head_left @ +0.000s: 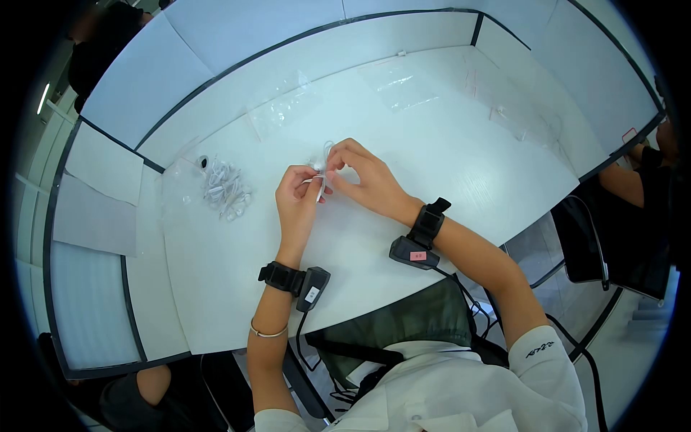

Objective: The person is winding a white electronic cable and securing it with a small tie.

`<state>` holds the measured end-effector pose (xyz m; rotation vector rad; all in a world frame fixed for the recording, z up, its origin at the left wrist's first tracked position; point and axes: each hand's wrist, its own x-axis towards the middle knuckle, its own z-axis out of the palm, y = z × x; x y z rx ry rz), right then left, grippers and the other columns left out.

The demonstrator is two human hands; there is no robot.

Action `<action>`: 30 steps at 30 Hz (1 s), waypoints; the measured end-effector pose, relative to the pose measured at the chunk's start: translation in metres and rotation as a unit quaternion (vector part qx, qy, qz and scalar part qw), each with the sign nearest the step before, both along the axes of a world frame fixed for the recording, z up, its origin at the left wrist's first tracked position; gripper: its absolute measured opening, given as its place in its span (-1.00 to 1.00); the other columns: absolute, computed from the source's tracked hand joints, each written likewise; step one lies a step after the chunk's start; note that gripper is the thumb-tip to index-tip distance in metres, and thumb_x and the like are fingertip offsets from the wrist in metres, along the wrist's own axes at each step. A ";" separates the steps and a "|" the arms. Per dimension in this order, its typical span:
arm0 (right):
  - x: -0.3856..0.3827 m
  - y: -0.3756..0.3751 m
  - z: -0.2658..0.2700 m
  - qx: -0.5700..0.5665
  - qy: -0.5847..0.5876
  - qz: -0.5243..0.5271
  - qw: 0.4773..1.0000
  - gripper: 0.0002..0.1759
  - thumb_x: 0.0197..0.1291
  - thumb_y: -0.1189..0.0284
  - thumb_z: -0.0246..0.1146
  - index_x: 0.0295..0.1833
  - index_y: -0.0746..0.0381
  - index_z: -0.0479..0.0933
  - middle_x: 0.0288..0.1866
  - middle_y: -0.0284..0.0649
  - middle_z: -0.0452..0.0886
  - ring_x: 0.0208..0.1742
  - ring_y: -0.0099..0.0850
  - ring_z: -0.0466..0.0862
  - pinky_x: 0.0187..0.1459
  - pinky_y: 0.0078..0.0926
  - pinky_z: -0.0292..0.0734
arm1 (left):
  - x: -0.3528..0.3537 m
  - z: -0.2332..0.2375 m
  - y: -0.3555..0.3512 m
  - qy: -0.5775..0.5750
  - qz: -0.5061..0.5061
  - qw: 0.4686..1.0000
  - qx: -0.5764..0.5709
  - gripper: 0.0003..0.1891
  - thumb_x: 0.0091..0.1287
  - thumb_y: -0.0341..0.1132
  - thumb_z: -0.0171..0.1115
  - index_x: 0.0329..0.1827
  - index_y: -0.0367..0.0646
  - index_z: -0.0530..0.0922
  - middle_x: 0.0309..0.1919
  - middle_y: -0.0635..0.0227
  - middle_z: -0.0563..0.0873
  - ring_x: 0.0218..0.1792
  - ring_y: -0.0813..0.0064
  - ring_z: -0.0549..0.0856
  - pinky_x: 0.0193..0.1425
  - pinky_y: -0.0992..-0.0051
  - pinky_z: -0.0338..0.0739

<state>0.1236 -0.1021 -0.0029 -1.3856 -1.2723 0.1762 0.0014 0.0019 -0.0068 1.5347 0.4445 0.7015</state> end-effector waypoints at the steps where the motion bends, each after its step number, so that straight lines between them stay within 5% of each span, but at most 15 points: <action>1: 0.000 0.000 -0.001 0.007 -0.001 -0.008 1.000 -0.88 0.15 0.45 0.21 -0.27 0.28 0.49 -0.19 -0.24 0.48 -0.21 -0.35 0.55 -0.18 -0.45 0.47 | 0.000 0.001 -0.001 0.003 0.005 1.000 -0.008 -0.92 0.31 -0.48 0.13 -0.19 -0.27 0.44 -0.30 0.31 0.63 -0.39 0.56 0.64 -0.38 0.63 0.43; 10: 0.003 0.001 0.001 -0.013 -0.028 -0.069 0.997 -0.87 0.11 0.43 0.22 -0.24 0.23 0.48 -0.26 -0.23 0.50 -0.28 -0.33 0.52 -0.20 -0.40 0.42 | 0.000 0.003 -0.003 0.000 0.003 1.000 -0.011 -0.86 0.32 -0.44 0.15 -0.14 -0.29 0.47 -0.28 0.31 0.63 -0.39 0.56 0.65 -0.39 0.64 0.43; 20: 0.001 -0.001 -0.003 -0.098 -0.001 -0.001 0.995 -0.62 0.19 0.13 0.22 -0.09 0.22 0.47 -0.07 -0.19 0.54 0.03 -0.28 0.51 0.00 -0.39 0.41 | -0.004 0.009 -0.006 -0.021 0.020 0.999 0.019 -0.81 0.33 -0.39 0.18 -0.08 -0.29 0.48 -0.18 0.33 0.63 -0.32 0.63 0.61 -0.36 0.65 0.44; 30: -0.002 -0.001 0.007 -0.149 0.045 0.073 0.985 -0.67 0.23 0.20 0.19 -0.24 0.29 0.52 -0.42 -0.20 0.56 -0.36 -0.41 0.53 -0.22 -0.45 0.40 | -0.003 0.009 -0.007 -0.016 0.050 0.998 0.040 -0.77 0.34 -0.43 0.15 0.03 -0.27 0.51 -0.20 0.37 0.62 -0.32 0.68 0.59 -0.36 0.67 0.44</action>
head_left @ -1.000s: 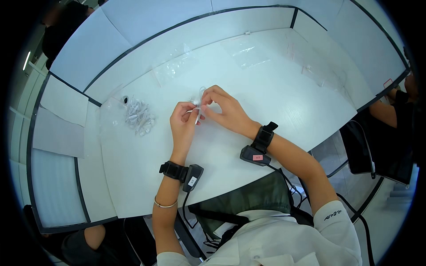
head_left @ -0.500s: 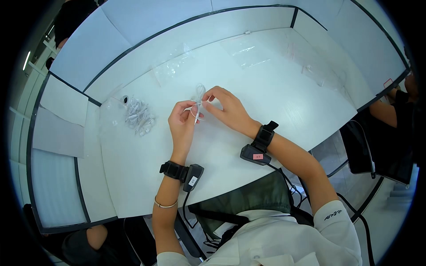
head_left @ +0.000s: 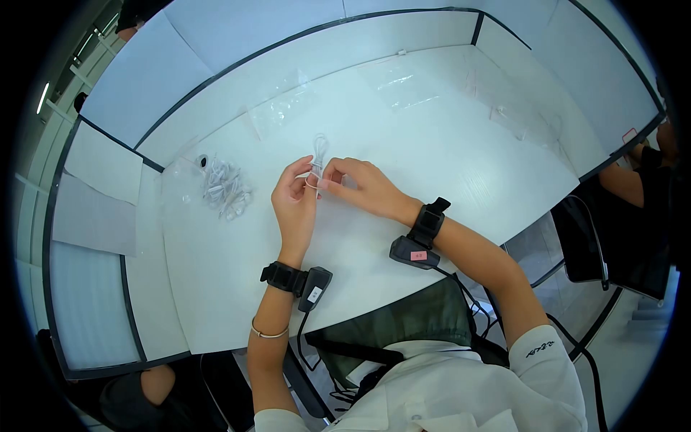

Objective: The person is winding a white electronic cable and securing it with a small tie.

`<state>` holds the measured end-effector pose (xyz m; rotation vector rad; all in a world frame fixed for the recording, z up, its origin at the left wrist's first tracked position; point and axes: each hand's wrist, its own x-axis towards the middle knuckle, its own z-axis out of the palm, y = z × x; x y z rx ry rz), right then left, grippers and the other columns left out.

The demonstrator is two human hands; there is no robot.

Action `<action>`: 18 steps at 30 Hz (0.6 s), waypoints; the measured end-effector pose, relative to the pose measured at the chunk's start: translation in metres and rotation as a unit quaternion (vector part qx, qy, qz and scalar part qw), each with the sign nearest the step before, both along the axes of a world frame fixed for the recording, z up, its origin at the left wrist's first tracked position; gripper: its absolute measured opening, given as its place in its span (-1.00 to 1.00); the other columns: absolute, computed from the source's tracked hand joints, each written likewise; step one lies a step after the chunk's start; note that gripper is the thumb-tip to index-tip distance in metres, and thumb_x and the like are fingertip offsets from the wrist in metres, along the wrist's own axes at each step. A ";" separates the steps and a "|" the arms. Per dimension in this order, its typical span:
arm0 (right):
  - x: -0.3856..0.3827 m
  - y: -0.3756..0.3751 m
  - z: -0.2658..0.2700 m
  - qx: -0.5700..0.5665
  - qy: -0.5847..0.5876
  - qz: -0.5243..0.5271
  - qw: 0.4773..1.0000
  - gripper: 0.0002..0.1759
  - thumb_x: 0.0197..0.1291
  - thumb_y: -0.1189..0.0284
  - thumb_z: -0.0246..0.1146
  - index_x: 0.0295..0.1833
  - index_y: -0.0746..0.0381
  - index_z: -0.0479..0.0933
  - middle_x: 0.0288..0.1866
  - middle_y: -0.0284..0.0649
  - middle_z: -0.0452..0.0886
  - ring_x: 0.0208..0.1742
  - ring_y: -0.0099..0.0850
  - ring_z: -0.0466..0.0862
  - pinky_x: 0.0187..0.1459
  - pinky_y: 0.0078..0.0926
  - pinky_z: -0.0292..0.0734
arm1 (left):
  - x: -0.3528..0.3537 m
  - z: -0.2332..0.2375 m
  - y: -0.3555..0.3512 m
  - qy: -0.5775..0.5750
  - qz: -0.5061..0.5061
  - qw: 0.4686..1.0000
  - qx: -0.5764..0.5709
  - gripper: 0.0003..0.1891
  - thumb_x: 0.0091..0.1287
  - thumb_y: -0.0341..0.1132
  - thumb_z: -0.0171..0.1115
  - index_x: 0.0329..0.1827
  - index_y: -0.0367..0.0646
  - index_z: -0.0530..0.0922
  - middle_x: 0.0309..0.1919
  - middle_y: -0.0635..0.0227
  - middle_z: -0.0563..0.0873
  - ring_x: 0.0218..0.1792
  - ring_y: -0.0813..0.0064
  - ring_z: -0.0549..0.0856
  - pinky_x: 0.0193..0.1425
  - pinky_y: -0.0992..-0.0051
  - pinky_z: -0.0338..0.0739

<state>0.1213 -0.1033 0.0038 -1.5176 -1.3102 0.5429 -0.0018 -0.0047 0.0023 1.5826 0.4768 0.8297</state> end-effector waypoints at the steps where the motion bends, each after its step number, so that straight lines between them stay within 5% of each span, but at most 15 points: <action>1: -0.001 0.000 0.001 -0.008 -0.001 0.000 1.000 -0.67 0.23 0.19 0.19 -0.24 0.29 0.52 -0.45 -0.21 0.55 -0.39 -0.42 0.51 -0.26 -0.46 0.39 | 0.000 -0.003 0.002 0.003 -0.003 1.000 0.003 -0.77 0.35 -0.43 0.14 0.03 -0.28 0.51 -0.20 0.36 0.63 -0.33 0.68 0.59 -0.35 0.68 0.45; 5: 0.002 -0.001 0.001 -0.059 -0.018 0.016 0.998 -0.66 0.24 0.19 0.17 -0.24 0.30 0.51 -0.52 -0.24 0.51 -0.48 -0.45 0.43 -0.36 -0.50 0.35 | 0.000 -0.002 0.001 0.002 -0.002 1.000 0.017 -0.78 0.36 -0.42 0.12 0.01 -0.31 0.53 -0.23 0.36 0.66 -0.33 0.68 0.60 -0.35 0.67 0.45; 6: 0.000 0.003 -0.005 0.022 -0.010 0.007 1.000 -0.64 0.25 0.18 0.14 -0.35 0.30 0.47 -0.69 -0.21 0.40 -0.65 -0.36 0.36 -0.54 -0.38 0.20 | 0.000 -0.003 0.001 0.006 0.003 1.000 0.013 -0.77 0.36 -0.39 0.13 0.01 -0.30 0.53 -0.25 0.37 0.67 -0.34 0.66 0.62 -0.34 0.66 0.45; 15: -0.002 0.003 -0.006 0.110 0.100 0.017 0.989 -0.77 0.31 0.39 0.05 -0.27 0.35 0.48 -0.50 -0.17 0.54 -0.53 -0.53 0.42 -0.44 -0.51 0.32 | -0.001 0.004 -0.003 0.051 0.007 0.999 0.011 -0.77 0.33 -0.41 0.15 0.01 -0.29 0.53 -0.26 0.36 0.67 -0.33 0.67 0.62 -0.34 0.68 0.43; 18: 0.001 -0.002 0.005 0.091 0.053 -0.023 0.994 -0.78 0.31 0.40 0.07 -0.28 0.35 0.47 -0.47 -0.17 0.55 -0.51 -0.48 0.46 -0.44 -0.53 0.34 | 0.001 0.002 -0.003 0.055 -0.024 0.998 0.002 -0.80 0.32 -0.43 0.16 -0.04 -0.29 0.54 -0.29 0.36 0.67 -0.36 0.67 0.63 -0.35 0.69 0.42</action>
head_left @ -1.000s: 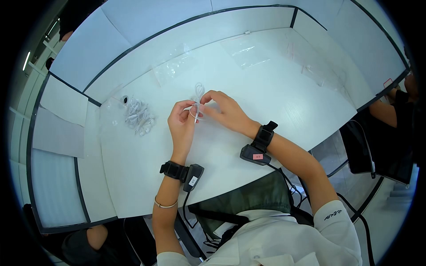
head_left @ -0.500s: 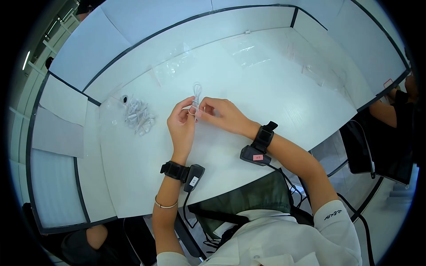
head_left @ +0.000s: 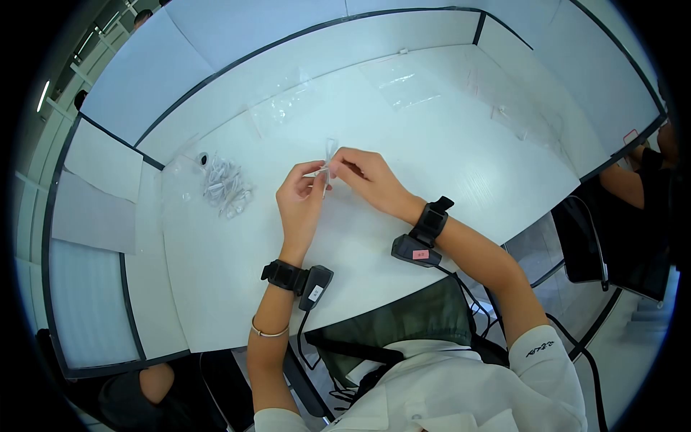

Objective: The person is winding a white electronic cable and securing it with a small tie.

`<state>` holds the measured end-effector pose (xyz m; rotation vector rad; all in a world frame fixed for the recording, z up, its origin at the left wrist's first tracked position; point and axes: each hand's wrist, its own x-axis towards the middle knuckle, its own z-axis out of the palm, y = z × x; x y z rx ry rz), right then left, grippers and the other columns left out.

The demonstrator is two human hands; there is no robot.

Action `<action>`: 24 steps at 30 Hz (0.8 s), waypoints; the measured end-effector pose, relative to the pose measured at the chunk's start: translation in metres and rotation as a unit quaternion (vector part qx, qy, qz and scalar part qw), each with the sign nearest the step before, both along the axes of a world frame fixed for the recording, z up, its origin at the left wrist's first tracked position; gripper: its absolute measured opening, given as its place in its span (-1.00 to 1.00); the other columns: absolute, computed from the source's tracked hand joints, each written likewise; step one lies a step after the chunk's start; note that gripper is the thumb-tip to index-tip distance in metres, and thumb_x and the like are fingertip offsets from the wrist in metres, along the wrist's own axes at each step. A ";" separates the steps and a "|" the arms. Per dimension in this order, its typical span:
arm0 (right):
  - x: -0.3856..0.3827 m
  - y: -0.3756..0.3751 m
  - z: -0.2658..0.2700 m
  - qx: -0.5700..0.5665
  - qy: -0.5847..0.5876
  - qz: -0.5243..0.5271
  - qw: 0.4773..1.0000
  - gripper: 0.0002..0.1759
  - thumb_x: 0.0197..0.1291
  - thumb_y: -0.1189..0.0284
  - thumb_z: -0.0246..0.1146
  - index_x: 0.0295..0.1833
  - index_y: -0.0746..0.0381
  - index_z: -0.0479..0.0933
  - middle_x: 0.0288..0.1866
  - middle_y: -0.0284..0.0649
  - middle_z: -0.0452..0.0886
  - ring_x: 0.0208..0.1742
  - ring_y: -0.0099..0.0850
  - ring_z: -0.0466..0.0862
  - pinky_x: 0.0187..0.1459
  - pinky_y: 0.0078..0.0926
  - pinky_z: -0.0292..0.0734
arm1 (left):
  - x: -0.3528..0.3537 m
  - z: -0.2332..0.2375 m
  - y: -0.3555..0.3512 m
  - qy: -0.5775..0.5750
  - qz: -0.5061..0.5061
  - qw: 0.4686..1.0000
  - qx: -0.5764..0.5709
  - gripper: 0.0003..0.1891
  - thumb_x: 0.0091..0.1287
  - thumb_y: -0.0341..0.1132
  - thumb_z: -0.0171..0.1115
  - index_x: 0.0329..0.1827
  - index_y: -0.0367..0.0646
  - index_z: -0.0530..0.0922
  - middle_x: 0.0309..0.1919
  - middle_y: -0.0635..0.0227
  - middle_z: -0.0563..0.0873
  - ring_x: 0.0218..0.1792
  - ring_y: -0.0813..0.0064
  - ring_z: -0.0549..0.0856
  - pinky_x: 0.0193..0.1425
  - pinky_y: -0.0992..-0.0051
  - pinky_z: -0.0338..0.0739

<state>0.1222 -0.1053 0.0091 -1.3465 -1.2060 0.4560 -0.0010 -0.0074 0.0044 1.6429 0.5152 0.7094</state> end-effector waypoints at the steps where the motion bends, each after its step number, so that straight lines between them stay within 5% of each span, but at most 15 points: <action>1: 0.001 -0.001 0.002 -0.001 -0.018 -0.030 0.999 -0.79 0.31 0.41 0.08 -0.28 0.34 0.47 -0.47 -0.21 0.52 -0.51 -0.52 0.41 -0.45 -0.55 0.31 | 0.001 -0.001 0.000 0.001 -0.006 1.000 0.006 -0.81 0.32 -0.43 0.16 -0.05 -0.29 0.54 -0.30 0.36 0.67 -0.37 0.67 0.62 -0.36 0.69 0.42; 7: 0.001 -0.001 0.009 0.068 -0.080 -0.128 0.986 -0.84 0.27 0.46 0.16 -0.32 0.34 0.46 -0.47 -0.30 0.44 -0.55 -0.56 0.32 -0.50 -0.58 0.23 | 0.004 -0.002 -0.003 0.026 -0.041 0.999 0.014 -0.81 0.27 -0.49 0.17 -0.07 -0.34 0.56 -0.27 0.30 0.68 -0.41 0.59 0.64 -0.33 0.63 0.48; 8: 0.003 -0.004 0.013 0.031 -0.101 -0.131 0.986 -0.81 0.26 0.41 0.18 -0.32 0.32 0.47 -0.39 -0.22 0.53 -0.42 -0.38 0.61 -0.37 -0.55 0.51 | 0.004 -0.005 -0.002 0.021 -0.045 0.999 0.011 -0.79 0.26 -0.50 0.17 -0.05 -0.34 0.56 -0.27 0.29 0.68 -0.41 0.58 0.65 -0.32 0.62 0.49; 24: 0.016 0.002 0.004 0.039 -0.213 -0.175 0.960 -0.83 0.22 0.43 0.21 -0.36 0.31 0.49 -0.47 -0.25 0.47 -0.53 -0.41 0.43 -0.47 -0.50 0.35 | 0.003 -0.005 0.000 0.040 -0.160 0.983 -0.082 -0.79 0.29 -0.44 0.18 -0.07 -0.35 0.57 -0.31 0.34 0.68 -0.40 0.66 0.59 -0.37 0.71 0.39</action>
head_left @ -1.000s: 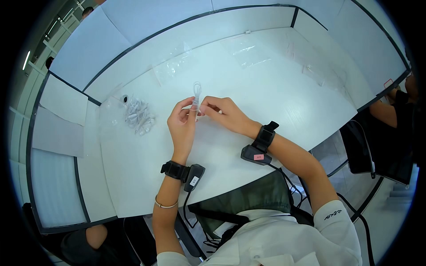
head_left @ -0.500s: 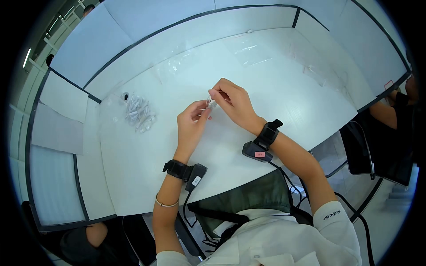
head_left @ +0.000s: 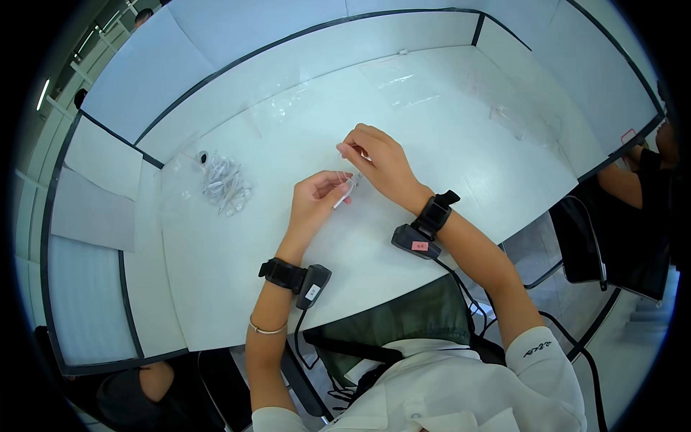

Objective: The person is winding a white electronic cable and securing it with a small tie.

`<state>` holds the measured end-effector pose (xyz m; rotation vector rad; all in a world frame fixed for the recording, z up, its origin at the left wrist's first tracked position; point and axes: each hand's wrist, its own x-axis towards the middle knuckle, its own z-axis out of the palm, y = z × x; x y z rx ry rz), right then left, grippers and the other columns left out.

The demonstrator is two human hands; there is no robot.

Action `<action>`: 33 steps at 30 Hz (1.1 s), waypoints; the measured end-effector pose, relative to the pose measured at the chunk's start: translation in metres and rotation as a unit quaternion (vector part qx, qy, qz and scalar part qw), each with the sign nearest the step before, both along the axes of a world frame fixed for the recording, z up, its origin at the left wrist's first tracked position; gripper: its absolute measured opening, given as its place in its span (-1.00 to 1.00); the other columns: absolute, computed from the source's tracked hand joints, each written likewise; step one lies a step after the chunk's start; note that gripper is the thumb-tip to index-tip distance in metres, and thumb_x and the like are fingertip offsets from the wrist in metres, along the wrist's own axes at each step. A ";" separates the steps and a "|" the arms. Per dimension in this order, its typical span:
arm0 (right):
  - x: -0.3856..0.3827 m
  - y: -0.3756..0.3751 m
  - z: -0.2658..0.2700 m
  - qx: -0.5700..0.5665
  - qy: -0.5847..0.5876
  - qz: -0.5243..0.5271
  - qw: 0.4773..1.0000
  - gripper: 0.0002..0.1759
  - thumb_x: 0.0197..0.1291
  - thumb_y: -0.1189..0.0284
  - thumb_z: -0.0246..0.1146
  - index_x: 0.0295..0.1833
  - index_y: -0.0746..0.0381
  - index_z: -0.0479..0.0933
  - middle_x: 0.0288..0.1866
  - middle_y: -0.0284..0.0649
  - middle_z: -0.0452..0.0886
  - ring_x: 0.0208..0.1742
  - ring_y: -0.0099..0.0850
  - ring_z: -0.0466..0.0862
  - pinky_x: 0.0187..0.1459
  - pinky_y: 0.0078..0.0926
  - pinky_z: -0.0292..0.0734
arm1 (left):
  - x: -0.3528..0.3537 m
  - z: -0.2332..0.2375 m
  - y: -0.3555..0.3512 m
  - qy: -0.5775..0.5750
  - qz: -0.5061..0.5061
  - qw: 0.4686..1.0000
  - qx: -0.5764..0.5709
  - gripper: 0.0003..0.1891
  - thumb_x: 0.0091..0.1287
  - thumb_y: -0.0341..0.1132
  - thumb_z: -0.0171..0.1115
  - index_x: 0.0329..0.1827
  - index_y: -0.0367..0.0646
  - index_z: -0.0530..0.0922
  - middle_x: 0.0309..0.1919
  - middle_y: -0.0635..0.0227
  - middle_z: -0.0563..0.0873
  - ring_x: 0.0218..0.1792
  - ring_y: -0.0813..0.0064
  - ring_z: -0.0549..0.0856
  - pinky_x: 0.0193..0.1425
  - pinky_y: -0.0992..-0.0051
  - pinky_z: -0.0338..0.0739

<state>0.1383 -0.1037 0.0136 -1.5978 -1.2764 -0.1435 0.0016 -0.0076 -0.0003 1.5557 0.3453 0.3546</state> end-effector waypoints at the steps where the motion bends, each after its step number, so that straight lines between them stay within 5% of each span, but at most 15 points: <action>1: 0.002 0.000 -0.003 -0.020 0.011 0.003 1.000 -0.81 0.22 0.41 0.21 -0.37 0.31 0.49 -0.49 -0.25 0.48 -0.54 -0.41 0.42 -0.47 -0.49 0.34 | 0.000 0.000 0.001 0.001 -0.005 1.000 -0.015 -0.78 0.28 -0.44 0.18 -0.06 -0.35 0.57 -0.31 0.33 0.68 -0.40 0.67 0.58 -0.37 0.72 0.38; 11: 0.031 -0.004 -0.011 -0.164 0.248 0.126 0.946 -0.63 0.27 0.23 0.14 -0.44 0.31 0.55 -0.65 -0.43 0.32 -0.55 -0.67 0.18 -0.49 -0.61 0.08 | -0.006 0.018 0.006 0.054 -0.108 0.990 -0.069 -0.61 0.28 -0.41 0.15 0.17 -0.29 0.43 -0.29 0.22 0.70 -0.49 0.72 0.49 -0.43 0.73 0.29; 15: 0.033 -0.003 -0.018 -0.139 0.262 0.155 0.942 -0.70 0.26 0.28 0.15 -0.33 0.32 0.56 -0.50 -0.34 0.52 -0.42 -0.64 0.44 -0.32 -0.63 0.35 | -0.008 0.024 0.004 0.042 -0.101 0.989 -0.102 -0.50 0.28 -0.37 0.19 0.29 -0.19 0.31 -0.32 0.21 0.69 -0.50 0.71 0.48 -0.44 0.72 0.27; 18: 0.034 -0.005 -0.017 -0.142 0.216 0.122 0.958 -0.76 0.26 0.35 0.14 -0.25 0.33 0.56 -0.35 -0.27 0.60 -0.26 -0.55 0.55 -0.13 -0.59 0.42 | -0.009 0.017 0.009 0.037 -0.101 0.985 -0.138 -0.54 0.30 -0.37 0.18 0.26 -0.19 0.34 -0.30 0.19 0.68 -0.46 0.70 0.49 -0.43 0.73 0.28; 21: 0.029 -0.001 -0.010 0.067 0.162 0.025 0.984 -0.83 0.21 0.40 0.16 -0.24 0.28 0.58 -0.30 -0.23 0.64 -0.26 -0.37 0.58 -0.11 -0.44 0.46 | -0.007 0.006 0.017 0.002 -0.079 0.979 -0.185 -0.62 0.32 -0.40 0.16 0.19 -0.26 0.40 -0.26 0.16 0.67 -0.43 0.69 0.50 -0.39 0.74 0.34; 26: 0.017 -0.009 0.009 0.029 0.067 0.086 0.994 -0.82 0.14 0.45 0.24 -0.13 0.21 0.56 -0.10 -0.30 0.57 0.00 -0.40 0.50 0.09 -0.44 0.34 | -0.006 0.001 0.019 -0.040 0.007 0.963 -0.266 -0.72 0.34 -0.45 0.11 0.08 -0.38 0.46 -0.20 0.16 0.66 -0.38 0.66 0.52 -0.20 0.72 0.51; 29: 0.012 -0.006 0.006 -0.007 -0.037 0.122 0.992 -0.81 0.10 0.41 0.28 -0.14 0.15 0.57 -0.09 -0.30 0.57 0.02 -0.34 0.49 0.14 -0.39 0.28 | -0.007 -0.001 0.021 -0.041 0.009 0.961 -0.274 -0.74 0.34 -0.45 0.11 0.05 -0.35 0.48 -0.20 0.18 0.66 -0.38 0.66 0.53 -0.21 0.73 0.50; 33: 0.016 -0.006 0.001 -0.076 -0.004 0.158 0.984 -0.82 0.06 0.33 0.33 -0.21 0.11 0.59 -0.19 -0.38 0.62 -0.09 -0.38 0.52 0.07 -0.39 0.26 | -0.009 -0.004 0.024 -0.042 -0.008 0.965 -0.260 -0.79 0.33 -0.44 0.12 -0.01 -0.32 0.50 -0.24 0.25 0.65 -0.38 0.66 0.55 -0.20 0.72 0.51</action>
